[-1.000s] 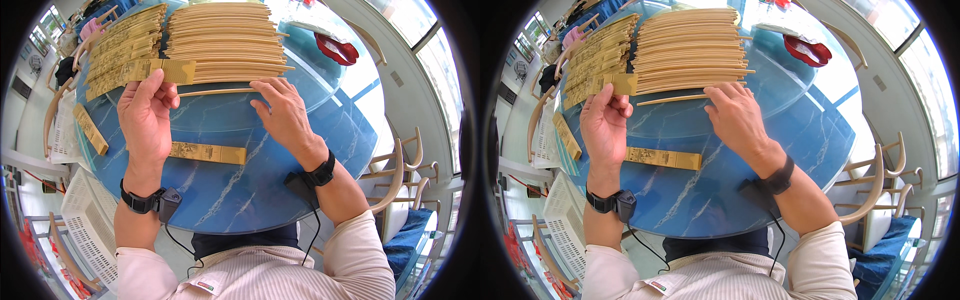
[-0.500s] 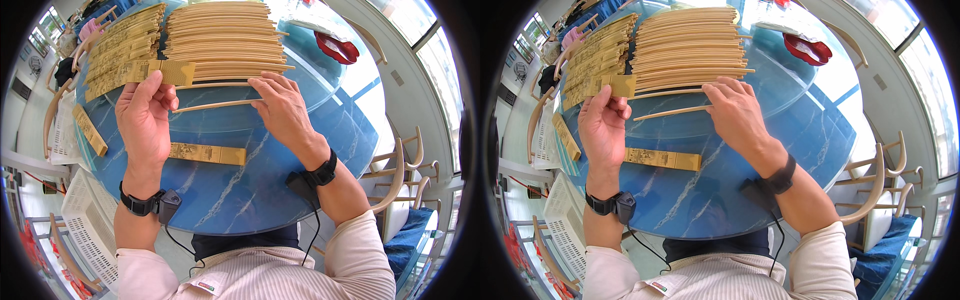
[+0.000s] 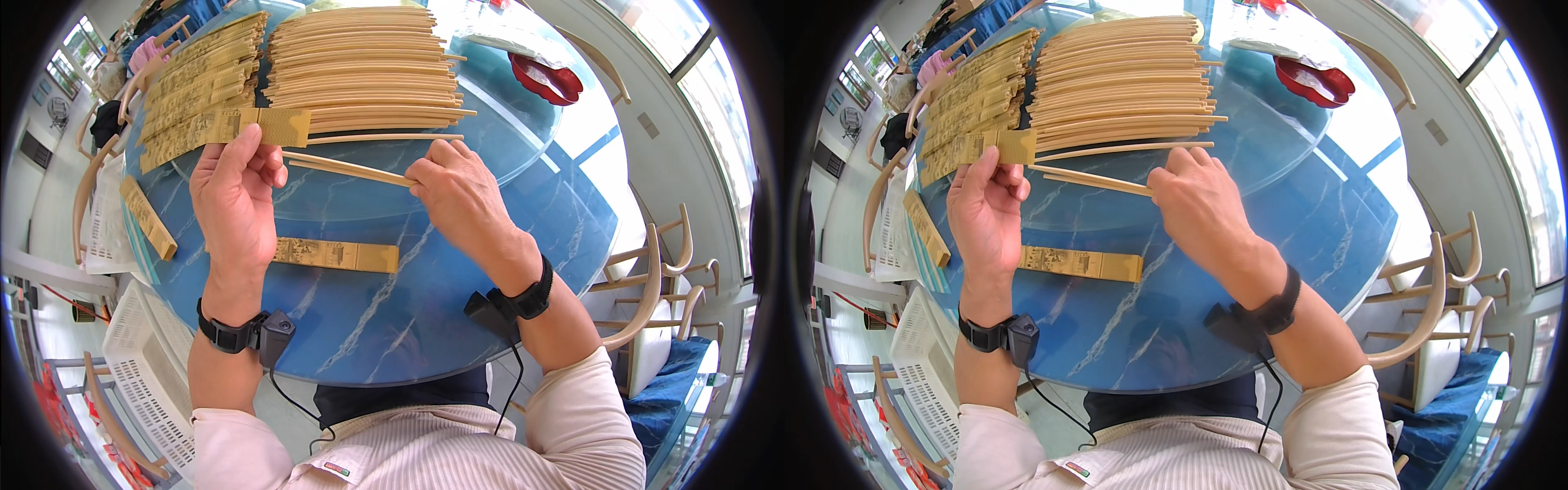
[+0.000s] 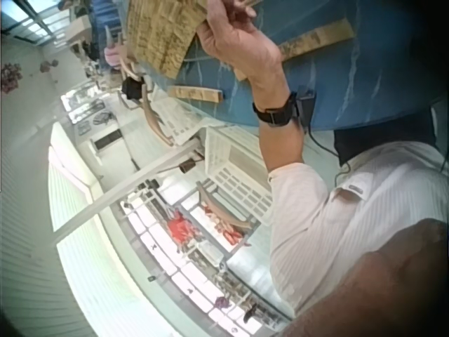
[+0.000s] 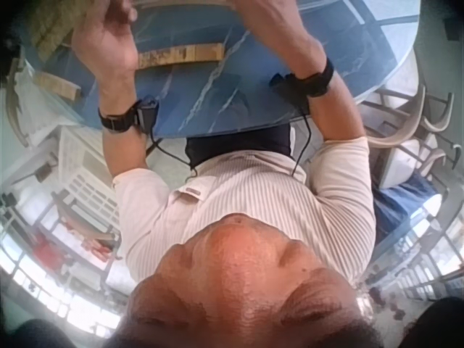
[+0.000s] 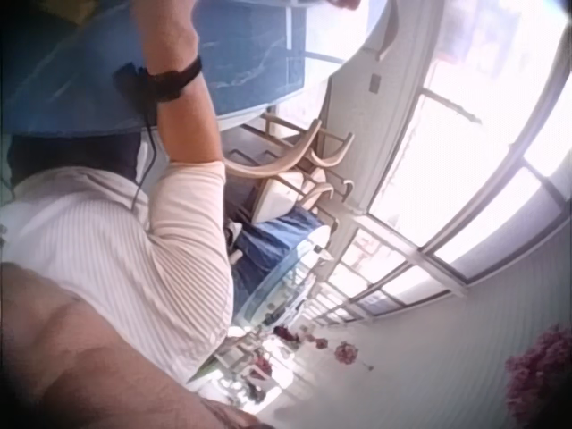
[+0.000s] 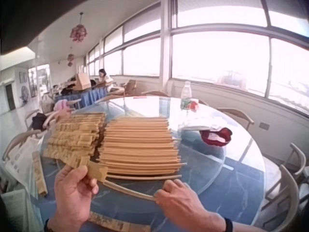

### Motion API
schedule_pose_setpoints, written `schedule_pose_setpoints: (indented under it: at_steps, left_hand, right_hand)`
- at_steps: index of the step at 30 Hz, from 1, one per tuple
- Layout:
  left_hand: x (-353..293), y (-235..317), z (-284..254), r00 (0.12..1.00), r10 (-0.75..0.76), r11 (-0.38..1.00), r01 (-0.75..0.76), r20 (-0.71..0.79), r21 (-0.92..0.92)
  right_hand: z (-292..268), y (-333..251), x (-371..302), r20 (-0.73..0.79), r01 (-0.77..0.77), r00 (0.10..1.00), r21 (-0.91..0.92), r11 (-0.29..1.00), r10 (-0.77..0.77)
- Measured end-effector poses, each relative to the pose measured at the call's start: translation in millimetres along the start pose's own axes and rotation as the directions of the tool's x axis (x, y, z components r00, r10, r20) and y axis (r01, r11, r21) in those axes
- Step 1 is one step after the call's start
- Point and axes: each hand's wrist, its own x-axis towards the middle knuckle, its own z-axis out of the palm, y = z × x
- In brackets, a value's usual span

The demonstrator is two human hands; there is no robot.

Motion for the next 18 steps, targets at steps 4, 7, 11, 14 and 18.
schedule_pose_setpoints:
  at_steps: [4, 7, 11, 14, 18]
  left_hand:
    - [1, 0, 1, 1.0, 0.003, 1.0, -0.003, -0.015, 0.009]
    - [2, 0, -3, 0.999, 0.017, 1.0, -0.017, -0.028, 0.005]
    - [2, 5, -5, 0.998, 0.044, 0.998, -0.045, -0.045, -0.033]
    - [2, 2, -6, 0.998, 0.034, 0.999, -0.035, -0.046, -0.036]
    - [-1, -1, 0, 1.0, -0.002, 1.0, 0.001, -0.022, -0.024]
  right_hand:
    - [-1, -5, -2, -0.013, -0.052, 0.999, -0.022, 0.998, 0.052]
    - [-7, -4, 1, -0.15, -0.071, 0.982, 0.258, 0.963, 0.113]
    - [-18, -2, 8, -0.217, -0.074, 0.914, 0.741, 0.667, 0.342]
    - [-26, 4, 12, -0.256, -0.036, 0.887, 0.791, 0.61, 0.385]
    - [-24, 12, 14, -0.267, 0.043, 0.885, 0.863, 0.504, 0.382]
